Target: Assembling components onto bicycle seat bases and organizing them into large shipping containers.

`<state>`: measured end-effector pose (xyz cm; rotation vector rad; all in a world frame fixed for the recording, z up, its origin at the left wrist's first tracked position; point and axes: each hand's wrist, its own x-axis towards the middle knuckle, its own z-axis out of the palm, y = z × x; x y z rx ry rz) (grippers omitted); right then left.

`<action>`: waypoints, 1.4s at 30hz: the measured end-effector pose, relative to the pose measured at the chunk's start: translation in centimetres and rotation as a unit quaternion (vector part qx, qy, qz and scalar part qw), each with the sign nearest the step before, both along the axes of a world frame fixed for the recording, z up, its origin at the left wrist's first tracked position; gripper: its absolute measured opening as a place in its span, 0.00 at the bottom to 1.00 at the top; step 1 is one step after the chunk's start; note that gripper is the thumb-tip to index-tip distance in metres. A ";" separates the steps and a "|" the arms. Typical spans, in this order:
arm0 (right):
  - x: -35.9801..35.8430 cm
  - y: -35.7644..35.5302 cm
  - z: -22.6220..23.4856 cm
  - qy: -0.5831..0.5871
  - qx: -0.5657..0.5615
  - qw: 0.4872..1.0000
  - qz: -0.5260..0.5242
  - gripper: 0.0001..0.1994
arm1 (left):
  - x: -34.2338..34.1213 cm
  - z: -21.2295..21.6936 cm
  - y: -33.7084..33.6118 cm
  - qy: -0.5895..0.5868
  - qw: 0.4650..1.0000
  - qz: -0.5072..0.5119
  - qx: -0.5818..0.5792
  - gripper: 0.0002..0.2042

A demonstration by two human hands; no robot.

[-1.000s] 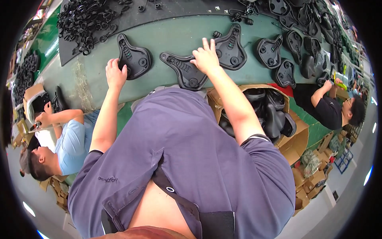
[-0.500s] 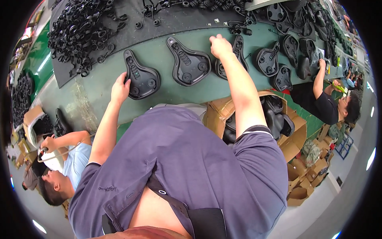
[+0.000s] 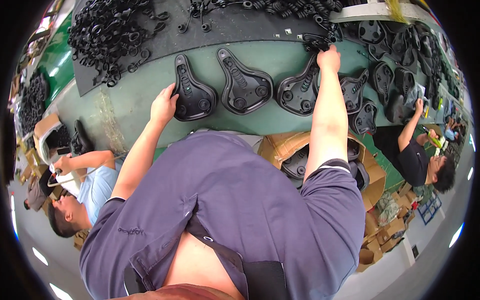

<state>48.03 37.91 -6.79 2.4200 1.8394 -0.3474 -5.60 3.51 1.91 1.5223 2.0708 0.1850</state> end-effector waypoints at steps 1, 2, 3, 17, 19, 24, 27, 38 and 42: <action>-2.5 -0.8 1.3 -0.010 0.048 0.999 -0.008 0.29 | -0.3 -0.1 -0.6 0.005 1.000 0.015 0.001 0.21; -4.3 -1.8 3.1 -0.003 0.048 0.999 -0.004 0.29 | -0.6 -0.3 -0.8 0.006 1.000 0.023 0.006 0.21; -5.8 -3.2 5.2 0.039 0.104 0.993 0.032 0.27 | -0.5 -0.5 -1.1 0.011 0.999 0.032 0.019 0.19; -30.1 -26.4 16.4 0.503 -0.023 0.783 0.366 0.37 | 2.5 6.9 0.5 -0.627 0.759 0.167 -0.063 0.21; -30.6 -27.3 16.0 0.521 -0.030 0.773 0.361 0.38 | 1.4 7.2 -1.0 -0.622 0.767 0.158 -0.011 0.16; -31.9 -28.6 14.5 0.445 0.024 0.804 0.393 0.31 | -0.4 5.8 -5.0 -0.346 0.922 0.062 0.163 0.11; -32.8 -29.4 11.6 0.359 0.076 0.770 0.522 0.23 | -0.9 4.0 -6.0 -0.090 0.972 -0.139 0.164 0.10; -34.0 -27.6 10.1 0.244 0.047 0.797 0.550 0.29 | -3.9 2.4 -4.2 -0.112 0.966 -0.114 0.204 0.14; -36.6 -19.0 8.7 0.273 0.140 0.867 0.394 0.30 | -11.2 -1.9 -0.1 0.204 0.954 0.068 0.209 0.31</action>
